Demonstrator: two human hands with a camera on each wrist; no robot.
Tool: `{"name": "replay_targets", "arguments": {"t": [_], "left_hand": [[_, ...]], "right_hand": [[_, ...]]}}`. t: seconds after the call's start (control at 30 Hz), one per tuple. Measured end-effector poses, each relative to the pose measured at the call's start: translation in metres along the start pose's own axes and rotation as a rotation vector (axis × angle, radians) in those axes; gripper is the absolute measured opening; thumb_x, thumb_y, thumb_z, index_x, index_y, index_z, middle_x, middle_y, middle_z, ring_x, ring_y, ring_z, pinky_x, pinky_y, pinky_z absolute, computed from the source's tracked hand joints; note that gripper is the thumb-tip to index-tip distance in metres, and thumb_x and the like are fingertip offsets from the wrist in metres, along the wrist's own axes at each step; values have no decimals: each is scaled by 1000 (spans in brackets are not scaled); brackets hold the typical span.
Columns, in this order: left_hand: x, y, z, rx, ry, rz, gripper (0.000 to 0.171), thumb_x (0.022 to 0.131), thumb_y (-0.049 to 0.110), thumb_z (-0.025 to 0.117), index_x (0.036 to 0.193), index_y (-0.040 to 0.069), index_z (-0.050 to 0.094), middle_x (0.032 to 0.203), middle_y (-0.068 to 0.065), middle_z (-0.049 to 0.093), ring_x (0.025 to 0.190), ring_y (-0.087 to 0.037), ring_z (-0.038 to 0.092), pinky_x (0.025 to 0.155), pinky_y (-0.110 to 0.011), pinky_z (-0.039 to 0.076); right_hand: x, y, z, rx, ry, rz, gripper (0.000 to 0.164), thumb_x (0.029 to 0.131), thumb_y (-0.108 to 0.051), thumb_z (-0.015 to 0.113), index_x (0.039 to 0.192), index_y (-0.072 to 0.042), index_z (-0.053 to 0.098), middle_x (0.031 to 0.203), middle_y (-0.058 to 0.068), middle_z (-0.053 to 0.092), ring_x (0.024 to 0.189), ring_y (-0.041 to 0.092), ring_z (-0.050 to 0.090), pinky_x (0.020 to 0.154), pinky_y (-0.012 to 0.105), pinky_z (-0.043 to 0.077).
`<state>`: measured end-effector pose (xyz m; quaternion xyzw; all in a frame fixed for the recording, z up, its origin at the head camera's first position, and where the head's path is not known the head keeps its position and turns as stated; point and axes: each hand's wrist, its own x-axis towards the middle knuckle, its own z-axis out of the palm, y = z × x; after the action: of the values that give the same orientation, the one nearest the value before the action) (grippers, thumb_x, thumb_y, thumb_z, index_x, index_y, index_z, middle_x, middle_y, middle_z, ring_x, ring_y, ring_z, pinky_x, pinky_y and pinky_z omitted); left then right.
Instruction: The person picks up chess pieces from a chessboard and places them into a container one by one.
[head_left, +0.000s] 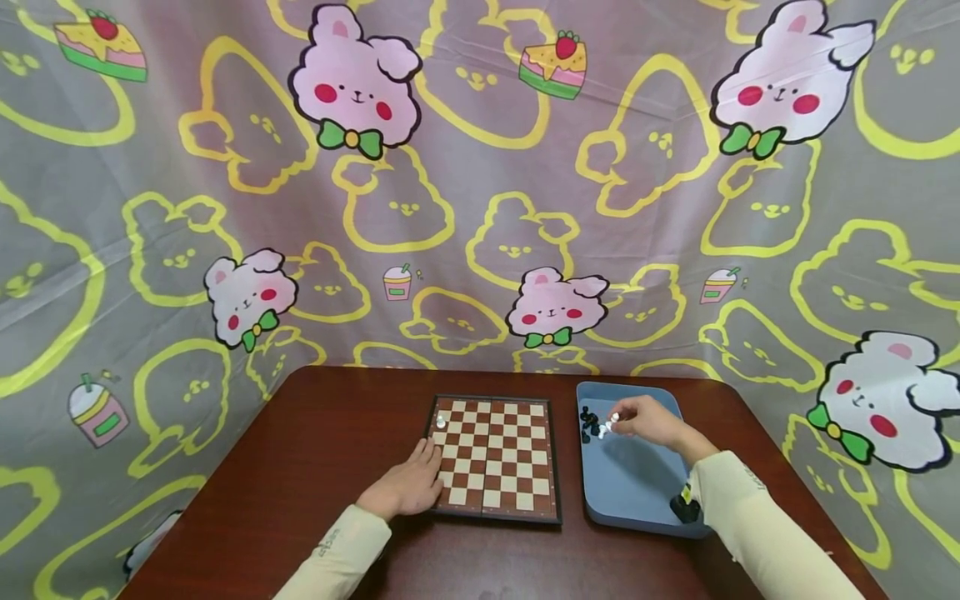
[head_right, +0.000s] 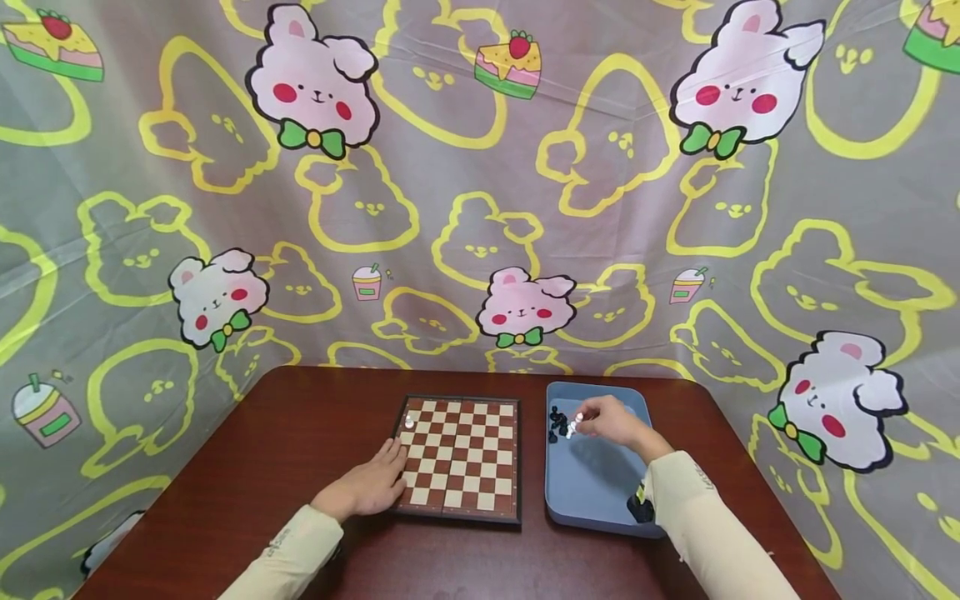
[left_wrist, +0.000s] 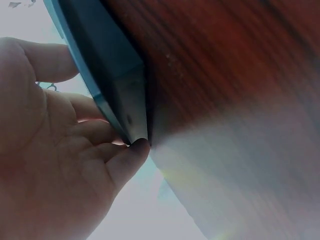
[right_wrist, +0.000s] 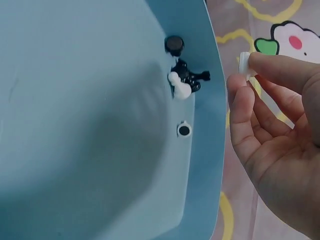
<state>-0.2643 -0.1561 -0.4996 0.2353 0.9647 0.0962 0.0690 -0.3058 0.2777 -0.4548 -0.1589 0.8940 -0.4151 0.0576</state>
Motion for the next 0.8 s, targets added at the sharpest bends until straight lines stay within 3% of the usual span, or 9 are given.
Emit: {"name": "replay_targets", "arguments": {"t": [0.2,0.5,0.8], "left_hand": [[1,0,0,-2,6,-3,57,97,24,43,141,-10,34,151,-26,21,140,-37,15,107,-46,28],[1,-1,3,0,-1,2,57,98,24,43,141,-10,33,151,-26,21,140,-37,14,108,-45,27],[3,-1,3,11,-5,-1,56,98,25,43,142,-9,34,151,-25,21,141,-36,14,107,-45,28]], "right_hand": [[1,5,-5,-20,29,34,17,87,-10,67,99,2,67,82,4,62,76,29,59,71,45,51],[0,21,-5,-64,53,54,9,84,-6,67,91,1,67,73,3,59,66,17,54,61,32,45],[-1,31,-6,-52,59,85,10,85,-5,67,92,2,66,79,5,62,70,19,57,63,34,48]]}}
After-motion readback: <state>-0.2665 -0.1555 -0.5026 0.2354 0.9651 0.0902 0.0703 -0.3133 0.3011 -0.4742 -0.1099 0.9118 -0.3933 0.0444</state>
